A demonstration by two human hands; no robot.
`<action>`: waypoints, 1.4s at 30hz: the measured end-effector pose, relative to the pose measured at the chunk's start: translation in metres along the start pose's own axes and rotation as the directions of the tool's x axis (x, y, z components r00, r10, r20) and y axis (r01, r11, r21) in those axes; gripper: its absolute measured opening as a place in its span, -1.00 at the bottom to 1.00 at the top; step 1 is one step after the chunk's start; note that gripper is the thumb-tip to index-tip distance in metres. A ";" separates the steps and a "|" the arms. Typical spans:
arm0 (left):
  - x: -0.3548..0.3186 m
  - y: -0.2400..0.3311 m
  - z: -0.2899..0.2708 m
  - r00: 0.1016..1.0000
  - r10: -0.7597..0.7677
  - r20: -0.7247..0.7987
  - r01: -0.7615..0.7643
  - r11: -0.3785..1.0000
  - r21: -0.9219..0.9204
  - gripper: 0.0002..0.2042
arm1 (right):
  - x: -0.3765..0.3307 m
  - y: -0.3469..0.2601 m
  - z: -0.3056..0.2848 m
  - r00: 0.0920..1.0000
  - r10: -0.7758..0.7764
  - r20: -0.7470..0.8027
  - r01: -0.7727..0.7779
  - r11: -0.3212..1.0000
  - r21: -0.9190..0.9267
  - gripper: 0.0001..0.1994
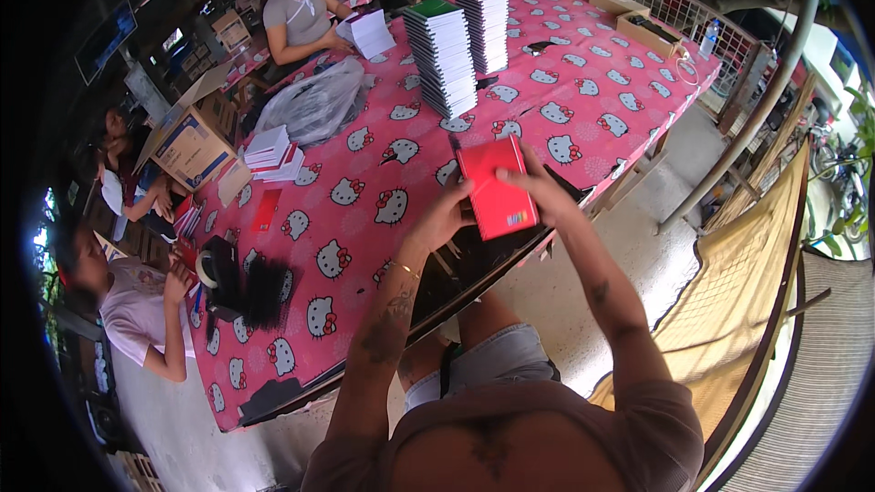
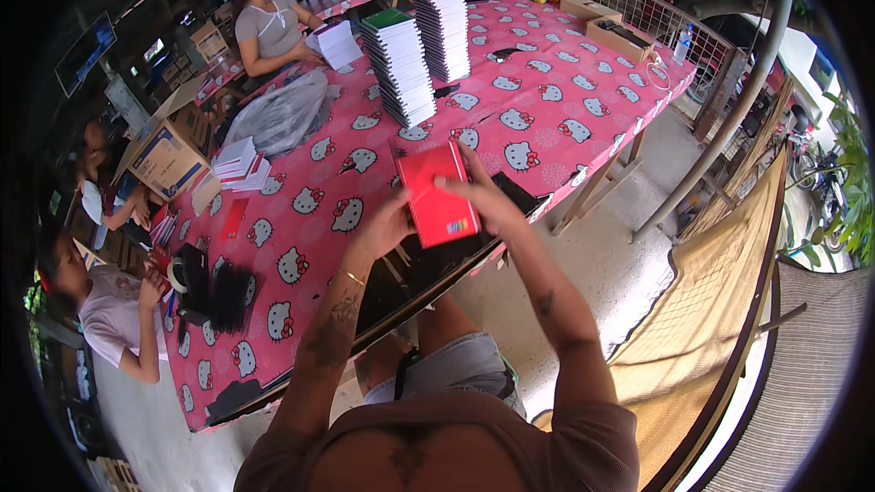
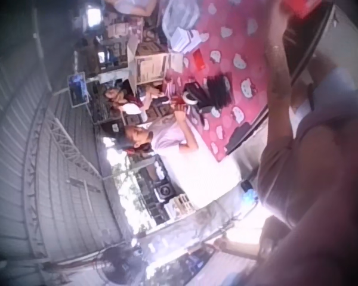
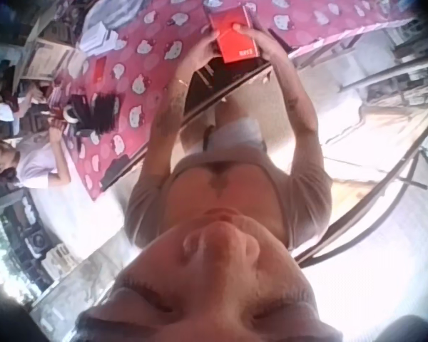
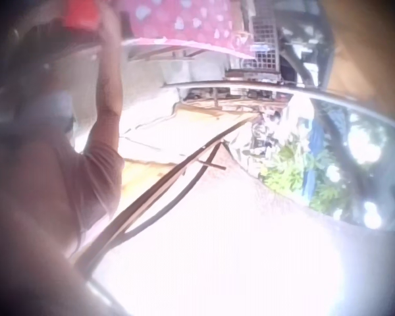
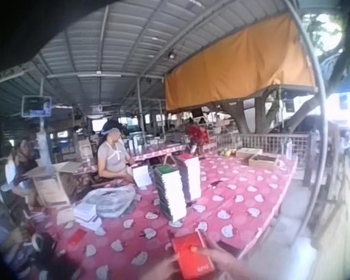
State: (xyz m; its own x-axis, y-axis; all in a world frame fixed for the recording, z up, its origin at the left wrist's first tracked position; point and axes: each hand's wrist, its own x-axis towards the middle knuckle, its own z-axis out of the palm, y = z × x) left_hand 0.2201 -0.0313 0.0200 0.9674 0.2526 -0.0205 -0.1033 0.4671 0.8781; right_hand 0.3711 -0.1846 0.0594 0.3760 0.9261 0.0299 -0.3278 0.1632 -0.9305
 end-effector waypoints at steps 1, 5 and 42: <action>0.006 -0.002 -0.001 0.998 -0.016 -0.058 0.022 0.995 0.101 -0.32 | 0.018 0.000 -0.017 0.993 0.113 0.024 -0.114 0.993 0.012 0.07; 0.011 -0.011 0.007 0.902 0.100 -0.420 0.042 0.948 0.314 -0.43 | 0.072 0.032 -0.048 0.960 0.271 0.076 -0.259 0.956 -0.138 0.09; -0.083 0.193 -0.383 0.010 0.728 -0.686 0.378 0.632 0.676 -0.41 | 0.144 0.216 0.176 0.926 -0.186 0.330 0.344 0.775 -0.530 -0.60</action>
State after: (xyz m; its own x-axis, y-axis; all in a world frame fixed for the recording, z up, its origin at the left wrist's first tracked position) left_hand 0.0315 0.3630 0.0082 -0.2245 0.9235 0.3112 0.4568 -0.1824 0.8707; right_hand 0.2016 0.0445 -0.0730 0.1233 0.9391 0.3207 0.3345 0.2650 -0.9044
